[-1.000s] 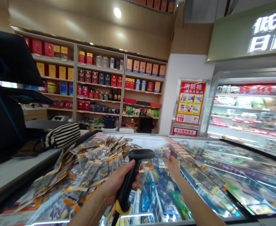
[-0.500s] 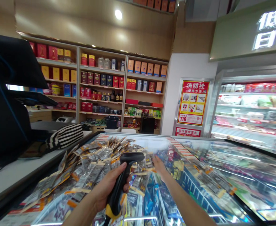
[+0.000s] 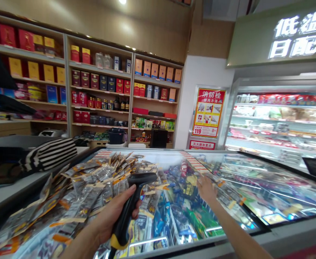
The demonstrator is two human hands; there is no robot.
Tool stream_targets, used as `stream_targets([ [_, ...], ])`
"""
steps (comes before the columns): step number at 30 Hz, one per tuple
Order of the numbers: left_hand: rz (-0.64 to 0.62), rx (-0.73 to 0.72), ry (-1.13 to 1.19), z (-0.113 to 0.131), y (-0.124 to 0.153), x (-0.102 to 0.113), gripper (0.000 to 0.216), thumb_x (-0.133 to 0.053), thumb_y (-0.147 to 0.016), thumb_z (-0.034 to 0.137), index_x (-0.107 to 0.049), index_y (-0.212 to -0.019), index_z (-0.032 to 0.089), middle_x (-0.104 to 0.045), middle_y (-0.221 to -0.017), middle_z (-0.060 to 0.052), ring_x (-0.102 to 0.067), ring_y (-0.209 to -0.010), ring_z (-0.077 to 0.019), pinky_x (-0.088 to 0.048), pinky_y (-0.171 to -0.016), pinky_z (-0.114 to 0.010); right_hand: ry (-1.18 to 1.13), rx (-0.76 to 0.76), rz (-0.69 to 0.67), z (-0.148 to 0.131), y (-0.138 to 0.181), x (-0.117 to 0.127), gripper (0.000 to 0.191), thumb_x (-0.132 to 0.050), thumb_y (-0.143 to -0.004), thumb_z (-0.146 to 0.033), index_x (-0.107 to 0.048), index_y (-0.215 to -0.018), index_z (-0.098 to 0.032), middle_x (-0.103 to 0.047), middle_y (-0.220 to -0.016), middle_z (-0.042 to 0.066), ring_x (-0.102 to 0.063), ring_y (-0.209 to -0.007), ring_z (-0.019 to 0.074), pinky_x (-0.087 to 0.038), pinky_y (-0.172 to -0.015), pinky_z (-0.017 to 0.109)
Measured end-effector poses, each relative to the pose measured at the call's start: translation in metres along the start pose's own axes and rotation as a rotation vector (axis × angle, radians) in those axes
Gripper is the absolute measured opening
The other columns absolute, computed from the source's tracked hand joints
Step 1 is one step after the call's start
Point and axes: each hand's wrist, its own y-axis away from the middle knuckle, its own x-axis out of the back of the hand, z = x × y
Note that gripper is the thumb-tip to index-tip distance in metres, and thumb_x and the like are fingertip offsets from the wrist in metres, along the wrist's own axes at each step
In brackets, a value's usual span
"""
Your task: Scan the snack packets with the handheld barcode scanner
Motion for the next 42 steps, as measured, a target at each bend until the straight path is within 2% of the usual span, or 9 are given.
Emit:
stream_targets([
  [3, -0.01, 0.0, -0.018, -0.003, -0.003, -0.003, 0.029, -0.047, -0.068, 0.042, -0.052, -0.07, 0.013, -0.052, -0.057, 0.0, -0.045, -0.043, -0.0063, -0.037, -0.046, -0.02, 0.144, -0.054, 0.015, 0.04, 0.004, 0.01, 0.042, -0.03, -0.072, -0.028, -0.042, -0.11, -0.016, -0.032, -0.124, 0.015, -0.022, -0.115, 0.0314, -0.02, -0.082, 0.058],
  [6, -0.017, -0.014, -0.031, -0.005, -0.004, -0.007, 0.03, -0.047, -0.068, 0.041, -0.052, -0.073, 0.013, -0.051, -0.056, 0.0, -0.045, -0.043, -0.0066, -0.037, -0.046, -0.021, 0.153, -0.061, -0.033, 0.054, 0.009, 0.008, 0.037, -0.031, -0.072, -0.026, -0.048, -0.103, -0.018, -0.04, -0.118, 0.014, -0.029, -0.112, 0.0291, -0.026, -0.081, 0.052],
  [11, -0.036, -0.009, -0.029, -0.003, -0.002, -0.012, 0.029, -0.046, -0.069, 0.041, -0.052, -0.072, 0.013, -0.05, -0.056, 0.001, -0.044, -0.043, -0.0062, -0.036, -0.046, -0.02, -0.016, 0.239, -0.186, 0.014, 0.018, -0.002, 0.032, -0.031, -0.071, -0.024, -0.056, -0.091, -0.022, -0.049, -0.112, 0.005, -0.035, -0.11, 0.0226, -0.026, -0.084, 0.044],
  [15, -0.022, -0.014, -0.035, -0.001, 0.002, -0.012, 0.028, -0.046, -0.069, 0.04, -0.051, -0.073, 0.013, -0.05, -0.055, 0.001, -0.043, -0.042, -0.0061, -0.035, -0.044, -0.019, -0.225, 0.454, -0.212, -0.021, 0.022, 0.0, 0.03, -0.032, -0.067, -0.02, -0.062, -0.069, -0.021, -0.063, -0.086, 0.002, -0.047, -0.099, 0.0188, -0.028, -0.085, 0.034],
  [20, -0.015, -0.015, -0.031, 0.001, 0.005, -0.007, 0.028, -0.046, -0.07, 0.04, -0.051, -0.074, 0.013, -0.05, -0.056, 0.001, -0.043, -0.042, -0.0062, -0.035, -0.045, -0.02, -0.156, 0.268, 0.023, -0.01, 0.016, 0.011, 0.03, -0.036, -0.068, -0.032, -0.059, -0.081, -0.017, -0.062, -0.085, 0.008, -0.054, -0.082, 0.0197, -0.036, -0.074, 0.029],
  [27, -0.035, -0.018, -0.012, -0.004, 0.001, -0.005, 0.03, -0.045, -0.069, 0.042, -0.05, -0.073, 0.013, -0.049, -0.055, 0.001, -0.044, -0.042, -0.0065, -0.035, -0.045, -0.02, 0.104, 0.041, -0.185, 0.004, 0.019, 0.016, 0.058, -0.034, -0.063, -0.059, -0.052, -0.096, -0.014, -0.061, -0.082, 0.015, -0.054, -0.081, 0.0287, -0.037, -0.065, 0.038],
  [32, -0.038, -0.019, -0.012, -0.003, 0.004, -0.004, 0.03, -0.044, -0.07, 0.042, -0.05, -0.075, 0.013, -0.049, -0.056, 0.001, -0.044, -0.042, -0.0063, -0.035, -0.045, -0.02, -0.066, 0.141, -0.177, -0.025, 0.013, -0.003, 0.052, -0.051, -0.059, -0.033, -0.045, -0.106, -0.011, -0.061, -0.084, 0.014, -0.054, -0.082, 0.0253, -0.038, -0.064, 0.032],
  [38, -0.04, -0.032, -0.016, 0.001, 0.008, 0.0, 0.03, -0.044, -0.07, 0.042, -0.05, -0.067, 0.012, -0.049, -0.056, 0.001, -0.043, -0.041, -0.0054, -0.036, -0.045, -0.02, -0.239, 0.096, -0.336, -0.034, -0.001, -0.014, 0.019, -0.051, -0.056, -0.024, -0.057, -0.07, -0.014, -0.061, -0.061, 0.009, -0.057, -0.059, 0.0208, -0.038, -0.052, 0.028],
  [42, -0.039, -0.028, -0.013, 0.0, 0.007, 0.0, 0.03, -0.044, -0.07, 0.041, -0.051, -0.071, 0.012, -0.049, -0.056, 0.0, -0.044, -0.041, -0.0057, -0.035, -0.044, -0.02, -0.231, 0.013, -0.424, -0.027, -0.002, -0.002, 0.031, -0.041, -0.062, -0.022, -0.052, -0.09, -0.014, -0.061, -0.057, 0.008, -0.056, -0.048, 0.0187, -0.038, -0.046, 0.029],
])
